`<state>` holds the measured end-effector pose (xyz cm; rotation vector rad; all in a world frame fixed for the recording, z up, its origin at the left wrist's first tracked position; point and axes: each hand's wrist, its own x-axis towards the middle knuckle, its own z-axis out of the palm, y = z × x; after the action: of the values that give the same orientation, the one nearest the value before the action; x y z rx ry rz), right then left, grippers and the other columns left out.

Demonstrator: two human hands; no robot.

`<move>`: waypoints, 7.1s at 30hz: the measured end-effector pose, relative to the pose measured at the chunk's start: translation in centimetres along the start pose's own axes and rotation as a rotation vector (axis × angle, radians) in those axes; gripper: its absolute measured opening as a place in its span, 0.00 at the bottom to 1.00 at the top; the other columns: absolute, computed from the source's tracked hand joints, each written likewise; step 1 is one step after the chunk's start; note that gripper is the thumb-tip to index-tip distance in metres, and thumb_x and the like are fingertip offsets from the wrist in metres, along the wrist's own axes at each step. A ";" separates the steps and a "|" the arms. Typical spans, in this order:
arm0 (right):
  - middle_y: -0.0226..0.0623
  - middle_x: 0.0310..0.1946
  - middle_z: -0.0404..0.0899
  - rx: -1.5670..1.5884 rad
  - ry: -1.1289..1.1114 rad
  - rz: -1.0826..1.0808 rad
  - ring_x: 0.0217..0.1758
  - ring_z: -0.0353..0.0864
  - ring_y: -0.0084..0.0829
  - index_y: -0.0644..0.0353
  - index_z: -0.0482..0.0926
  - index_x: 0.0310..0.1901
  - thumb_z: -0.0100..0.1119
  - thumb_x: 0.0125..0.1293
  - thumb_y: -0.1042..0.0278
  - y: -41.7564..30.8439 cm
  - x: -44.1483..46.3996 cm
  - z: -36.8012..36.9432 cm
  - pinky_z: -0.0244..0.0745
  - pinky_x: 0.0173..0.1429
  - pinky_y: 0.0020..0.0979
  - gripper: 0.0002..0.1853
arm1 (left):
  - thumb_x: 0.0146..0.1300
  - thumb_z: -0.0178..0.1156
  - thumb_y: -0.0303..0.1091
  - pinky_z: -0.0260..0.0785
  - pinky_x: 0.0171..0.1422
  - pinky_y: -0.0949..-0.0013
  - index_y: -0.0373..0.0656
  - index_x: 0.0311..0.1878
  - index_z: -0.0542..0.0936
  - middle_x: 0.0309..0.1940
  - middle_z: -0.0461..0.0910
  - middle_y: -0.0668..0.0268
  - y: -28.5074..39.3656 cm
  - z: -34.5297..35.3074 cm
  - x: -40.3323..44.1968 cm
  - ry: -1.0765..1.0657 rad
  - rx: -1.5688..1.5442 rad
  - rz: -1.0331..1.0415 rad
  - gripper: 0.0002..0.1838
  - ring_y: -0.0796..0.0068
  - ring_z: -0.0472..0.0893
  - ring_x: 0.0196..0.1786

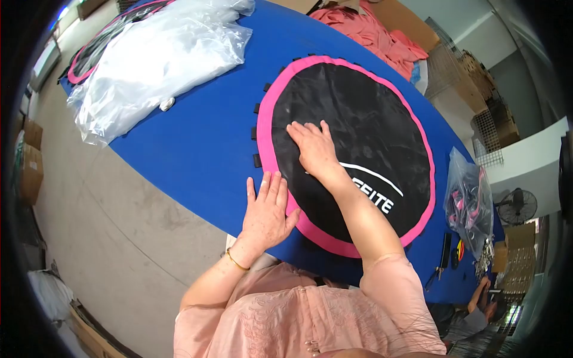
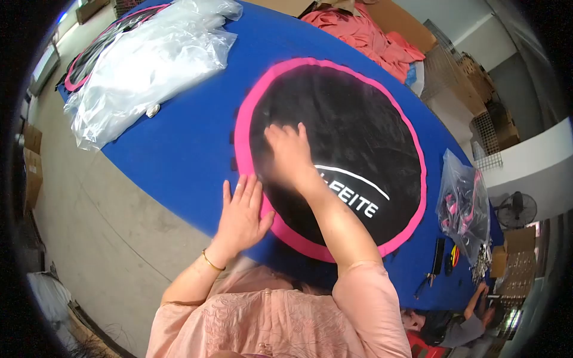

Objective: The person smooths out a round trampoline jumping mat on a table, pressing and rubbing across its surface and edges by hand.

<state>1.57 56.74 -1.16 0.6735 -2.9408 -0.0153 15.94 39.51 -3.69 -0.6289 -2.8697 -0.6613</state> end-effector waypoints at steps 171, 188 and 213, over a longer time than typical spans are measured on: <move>0.34 0.70 0.80 0.112 0.120 0.297 0.73 0.75 0.47 0.54 0.81 0.68 0.51 0.68 0.78 2.2 -28.3 -3.1 0.50 0.84 0.62 0.27 | 0.77 0.57 0.46 0.44 0.85 0.33 0.41 0.70 0.78 0.73 0.75 0.50 7.0 2.4 -2.4 0.016 0.032 0.349 0.26 0.47 0.70 0.77; 0.39 0.69 0.79 0.185 0.114 0.084 0.73 0.74 0.45 0.59 0.82 0.66 0.62 0.61 0.74 -1.1 -27.5 -2.5 0.50 0.85 0.61 0.28 | 0.75 0.58 0.49 0.41 0.86 0.32 0.42 0.71 0.78 0.72 0.76 0.53 7.0 2.8 -2.5 0.017 0.038 0.320 0.28 0.50 0.70 0.78; 0.36 0.69 0.80 0.083 0.044 0.331 0.72 0.75 0.43 0.57 0.81 0.66 0.56 0.66 0.72 1.4 -27.5 -3.8 0.50 0.84 0.61 0.25 | 0.77 0.54 0.48 0.40 0.87 0.33 0.44 0.74 0.76 0.74 0.74 0.53 7.4 2.3 -2.2 -0.035 0.133 0.327 0.28 0.50 0.67 0.79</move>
<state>25.95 69.98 -0.62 0.1854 -2.9834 0.1515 21.04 45.78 -3.28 -1.0636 -2.7175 -0.4099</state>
